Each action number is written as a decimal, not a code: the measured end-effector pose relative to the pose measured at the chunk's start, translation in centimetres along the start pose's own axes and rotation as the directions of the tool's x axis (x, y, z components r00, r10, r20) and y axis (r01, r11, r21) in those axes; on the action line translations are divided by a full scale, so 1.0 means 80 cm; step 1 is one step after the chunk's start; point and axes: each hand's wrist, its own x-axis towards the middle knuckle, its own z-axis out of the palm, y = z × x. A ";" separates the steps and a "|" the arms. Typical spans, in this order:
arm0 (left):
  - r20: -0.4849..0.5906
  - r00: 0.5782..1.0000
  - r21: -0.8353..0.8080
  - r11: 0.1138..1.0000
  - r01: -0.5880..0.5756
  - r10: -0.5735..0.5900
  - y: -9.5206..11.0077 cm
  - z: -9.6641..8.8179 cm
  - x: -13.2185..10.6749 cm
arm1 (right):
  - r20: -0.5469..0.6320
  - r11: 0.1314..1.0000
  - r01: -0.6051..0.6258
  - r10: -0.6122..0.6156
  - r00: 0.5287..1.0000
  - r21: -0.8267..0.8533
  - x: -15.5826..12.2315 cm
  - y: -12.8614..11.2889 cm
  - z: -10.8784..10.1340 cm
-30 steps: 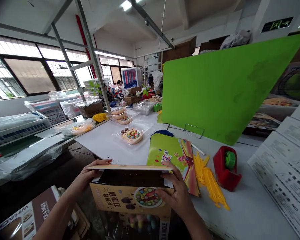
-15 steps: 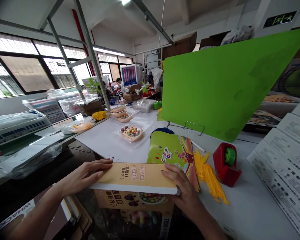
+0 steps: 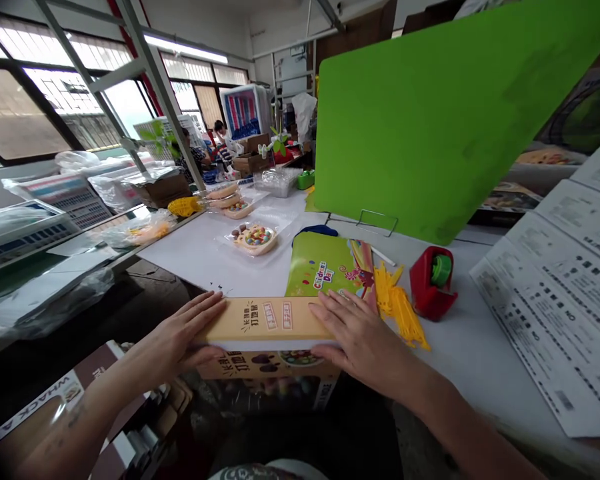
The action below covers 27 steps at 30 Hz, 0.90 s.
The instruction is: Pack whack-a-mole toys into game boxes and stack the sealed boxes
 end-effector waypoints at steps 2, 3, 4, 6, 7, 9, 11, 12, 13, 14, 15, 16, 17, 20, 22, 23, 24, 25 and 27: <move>-0.047 0.999 0.020 1.000 -0.008 0.009 0.001 0.003 0.003 | -0.014 0.999 0.016 -0.016 1.000 -0.033 0.001 0.001 0.000; -0.050 0.999 0.021 1.000 -0.013 0.014 0.001 0.002 0.006 | -0.002 0.999 0.015 -0.015 1.000 -0.028 0.003 0.002 -0.002; -0.040 0.999 0.017 1.000 -0.017 0.018 0.002 -0.001 0.008 | 0.018 1.000 0.011 -0.011 1.000 -0.014 0.005 0.004 -0.005; -0.007 1.000 0.002 1.000 -0.030 0.030 0.001 -0.011 0.014 | 0.070 1.000 0.000 -0.002 0.998 0.024 0.009 0.008 -0.011; 0.007 0.999 -0.008 0.999 -0.037 0.037 0.001 -0.016 0.016 | 0.097 0.999 -0.009 0.005 0.995 0.042 0.011 0.010 -0.014; 0.035 0.998 -0.030 0.998 -0.047 0.048 0.000 -0.027 0.021 | 0.146 0.997 -0.026 0.016 0.989 0.072 0.014 0.012 -0.019; 0.067 0.996 -0.054 0.997 -0.049 0.052 -0.001 -0.033 0.025 | 0.182 0.995 -0.041 0.025 0.983 0.088 0.016 0.014 -0.023; 0.080 0.995 -0.062 0.997 -0.048 0.053 -0.002 -0.035 0.027 | 0.193 0.995 -0.044 0.026 0.981 0.090 0.016 0.015 -0.025; 0.091 0.994 -0.068 0.996 -0.050 0.057 -0.003 -0.036 0.028 | 0.198 0.995 -0.044 0.026 0.980 0.088 0.017 0.015 -0.026; 0.100 0.993 -0.071 0.996 -0.054 0.061 -0.003 -0.036 0.030 | 0.196 0.996 -0.042 0.025 0.980 0.083 0.017 0.015 -0.026; 0.107 0.992 -0.069 0.996 -0.056 0.063 -0.002 -0.036 0.031 | 0.186 0.996 -0.040 0.025 0.982 0.074 0.017 0.014 -0.027; 0.112 0.992 -0.063 0.997 -0.054 0.061 -0.002 -0.036 0.032 | 0.170 0.997 -0.035 0.024 0.985 0.063 0.016 0.014 -0.027; 0.118 0.991 -0.053 0.997 -0.050 0.056 0.000 -0.035 0.032 | 0.151 0.998 -0.032 0.024 0.988 0.050 0.014 0.012 -0.026; 0.126 0.991 -0.003 0.999 -0.047 0.047 0.005 -0.027 0.028 | 0.093 1.000 -0.027 0.025 0.995 0.013 0.007 0.007 -0.024; 0.102 0.994 0.040 0.998 -0.053 0.049 0.006 -0.016 0.024 | 0.072 0.999 -0.035 0.036 0.997 -0.019 0.002 0.004 -0.021; 0.083 0.995 0.060 0.996 -0.062 0.057 0.005 -0.009 0.021 | 0.061 0.998 -0.039 0.042 0.997 -0.038 0.000 0.001 -0.020; 0.063 0.996 0.077 0.994 -0.075 0.070 0.003 -0.001 0.018 | 0.049 0.997 -0.041 0.044 0.998 -0.059 -0.002 -0.002 -0.018; 0.039 0.996 0.093 0.992 -0.088 0.085 0.000 0.006 0.016 | 0.030 0.996 -0.041 0.044 0.999 -0.081 -0.003 -0.005 -0.016; -0.009 0.994 0.127 0.986 -0.105 0.107 -0.006 0.019 0.010 | -0.035 0.991 -0.046 0.042 0.998 -0.129 -0.006 -0.016 -0.010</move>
